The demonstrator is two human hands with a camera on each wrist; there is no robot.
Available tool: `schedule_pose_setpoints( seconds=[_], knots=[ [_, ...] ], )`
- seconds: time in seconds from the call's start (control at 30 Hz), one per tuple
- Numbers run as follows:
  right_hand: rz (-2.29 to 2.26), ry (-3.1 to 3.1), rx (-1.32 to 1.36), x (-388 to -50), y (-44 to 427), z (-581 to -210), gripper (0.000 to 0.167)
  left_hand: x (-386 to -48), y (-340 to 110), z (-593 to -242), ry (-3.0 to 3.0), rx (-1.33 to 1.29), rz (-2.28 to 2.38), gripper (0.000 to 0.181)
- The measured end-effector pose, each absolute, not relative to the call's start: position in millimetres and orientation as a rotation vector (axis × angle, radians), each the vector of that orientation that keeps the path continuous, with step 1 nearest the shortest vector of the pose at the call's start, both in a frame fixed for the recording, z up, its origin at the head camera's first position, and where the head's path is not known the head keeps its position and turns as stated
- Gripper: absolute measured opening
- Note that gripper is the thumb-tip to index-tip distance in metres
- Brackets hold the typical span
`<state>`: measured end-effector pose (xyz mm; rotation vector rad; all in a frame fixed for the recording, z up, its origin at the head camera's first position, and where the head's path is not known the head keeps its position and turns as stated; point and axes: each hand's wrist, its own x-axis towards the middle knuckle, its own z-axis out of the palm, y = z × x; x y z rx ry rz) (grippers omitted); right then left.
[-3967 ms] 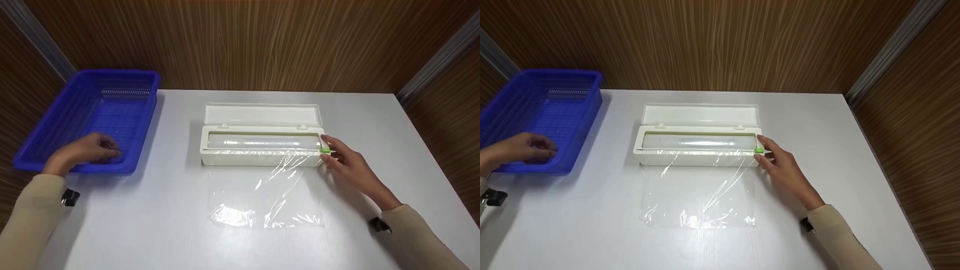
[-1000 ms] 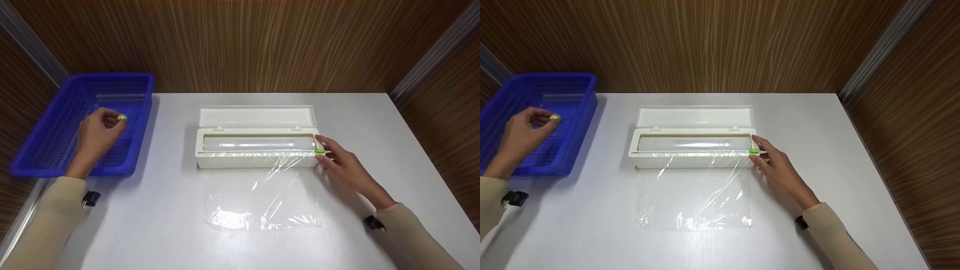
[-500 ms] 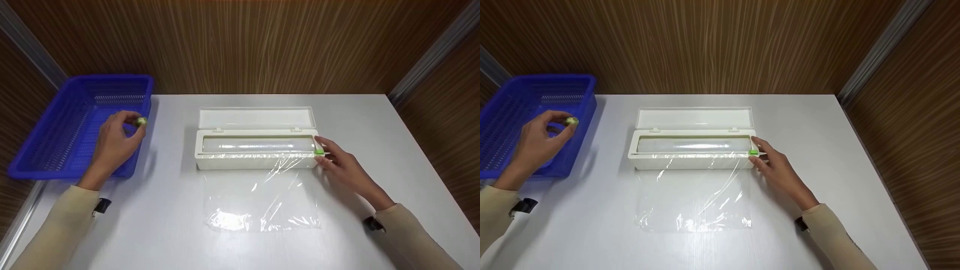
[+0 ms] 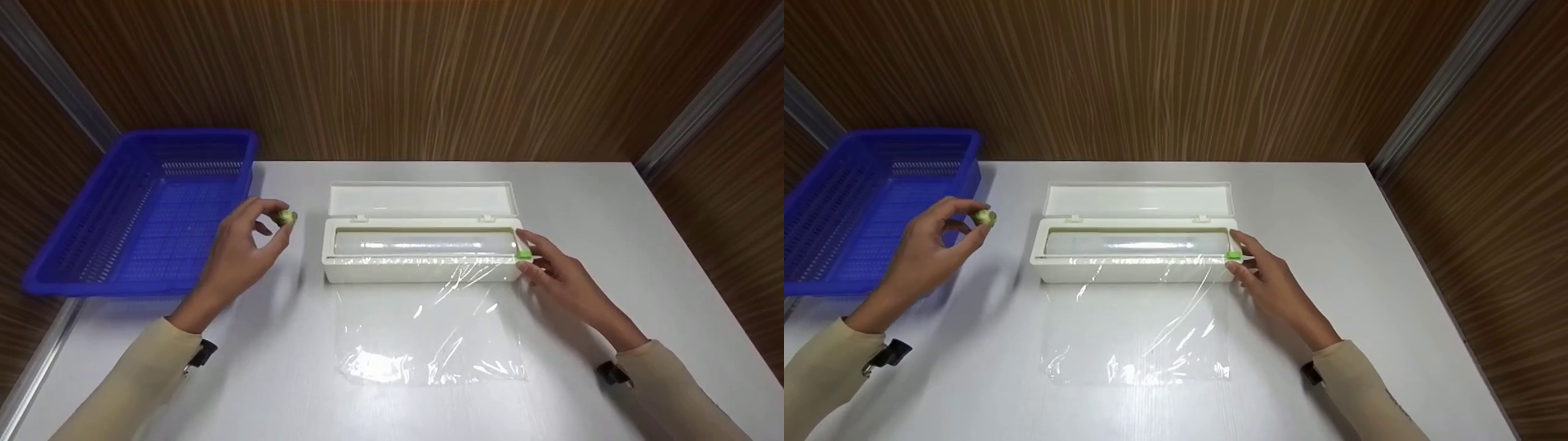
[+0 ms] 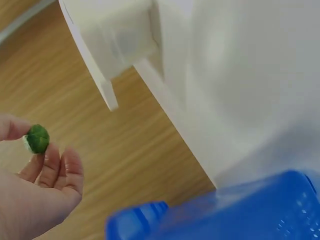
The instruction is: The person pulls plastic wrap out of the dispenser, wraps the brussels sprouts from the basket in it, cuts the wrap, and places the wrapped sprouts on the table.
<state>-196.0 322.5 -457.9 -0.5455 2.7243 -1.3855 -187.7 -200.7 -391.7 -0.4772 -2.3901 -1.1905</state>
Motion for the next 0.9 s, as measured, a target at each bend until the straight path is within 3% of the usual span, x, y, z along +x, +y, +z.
schedule_pose_setpoints(
  seconds=[0.9],
  knots=[
    [-1.365,2.717,-0.583,-197,323,-459,0.062,-130,-94,-432,-2.412,-0.976,-1.605,0.025]
  ],
)
